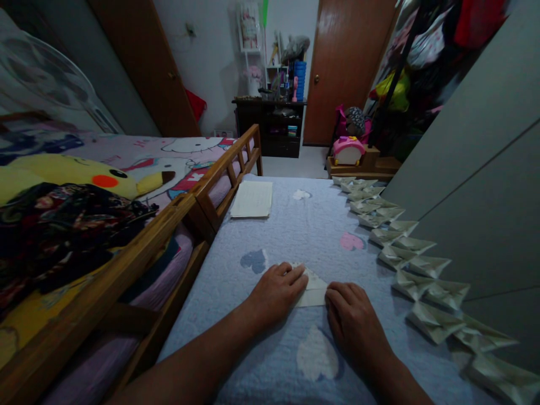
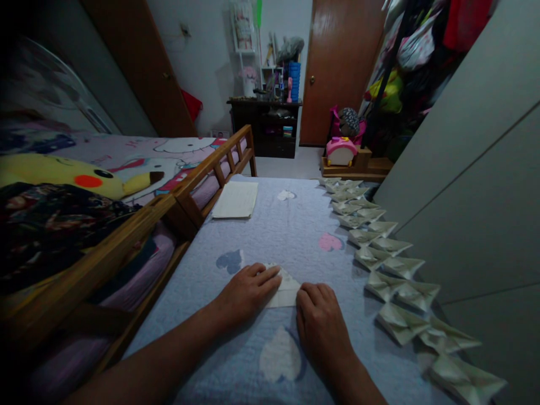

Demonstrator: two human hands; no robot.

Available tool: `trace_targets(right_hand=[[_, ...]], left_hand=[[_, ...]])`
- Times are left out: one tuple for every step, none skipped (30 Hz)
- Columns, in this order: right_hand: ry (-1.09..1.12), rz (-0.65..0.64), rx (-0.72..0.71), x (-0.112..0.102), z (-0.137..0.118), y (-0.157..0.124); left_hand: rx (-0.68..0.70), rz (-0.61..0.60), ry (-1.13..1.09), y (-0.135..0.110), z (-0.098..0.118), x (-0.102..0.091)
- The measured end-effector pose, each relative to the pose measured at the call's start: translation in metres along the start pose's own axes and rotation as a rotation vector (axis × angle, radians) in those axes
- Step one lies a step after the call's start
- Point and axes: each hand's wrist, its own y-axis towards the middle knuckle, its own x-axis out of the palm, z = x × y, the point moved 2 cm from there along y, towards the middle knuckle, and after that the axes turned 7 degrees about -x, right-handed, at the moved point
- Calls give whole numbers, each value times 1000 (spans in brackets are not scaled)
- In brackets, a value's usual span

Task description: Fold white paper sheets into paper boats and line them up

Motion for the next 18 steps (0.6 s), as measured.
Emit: trace_targets(right_hand=[[-2, 0, 2, 0, 0, 0], [-2, 0, 4, -1, 0, 0], [-3, 0, 5, -1, 0, 0], [-4, 1, 5, -1, 0, 0], [-7, 3, 4, -1, 0, 0], [-9, 4, 3, -1, 0, 0], [-13, 5, 2, 0, 0, -1], [-20, 6, 4, 0, 1, -1], [-28, 8, 7, 1, 2, -2], [-35, 11, 15, 2, 3, -2], [-41, 18, 29, 3, 4, -3], [-45, 29, 49, 4, 5, -3], [-44, 42, 74, 4, 6, -3], [-41, 51, 104, 4, 7, -3], [-38, 53, 134, 3, 8, -2], [-37, 40, 162, 3, 8, -1], [-38, 12, 189, 2, 9, 2], [-43, -30, 212, 1, 9, 5]], left_hand=[[-13, -2, 4, 1, 1, 0], [-23, -4, 7, 2, 2, 0], [-32, -7, 8, 3, 2, 0], [-40, -11, 7, 3, 3, 0], [-50, -14, 3, 4, 3, -1], [-61, -19, -5, 5, 3, -1], [-73, -24, -22, 5, 2, -1], [-86, -30, -50, 6, 0, -2], [-98, -36, -91, 7, -2, -3], [-108, -39, -142, 9, -4, -4], [-117, -37, -199, 10, -6, -5], [-118, -30, -252, 12, -8, -6], [-123, -15, -292, 13, -9, -7], [-130, 5, -318, 15, -11, -8], [-139, 28, -331, 16, -12, -8], [-151, 50, -335, 18, -13, -8], [-165, 71, -335, 19, -13, -7], [-178, 89, -333, 20, -14, -5]])
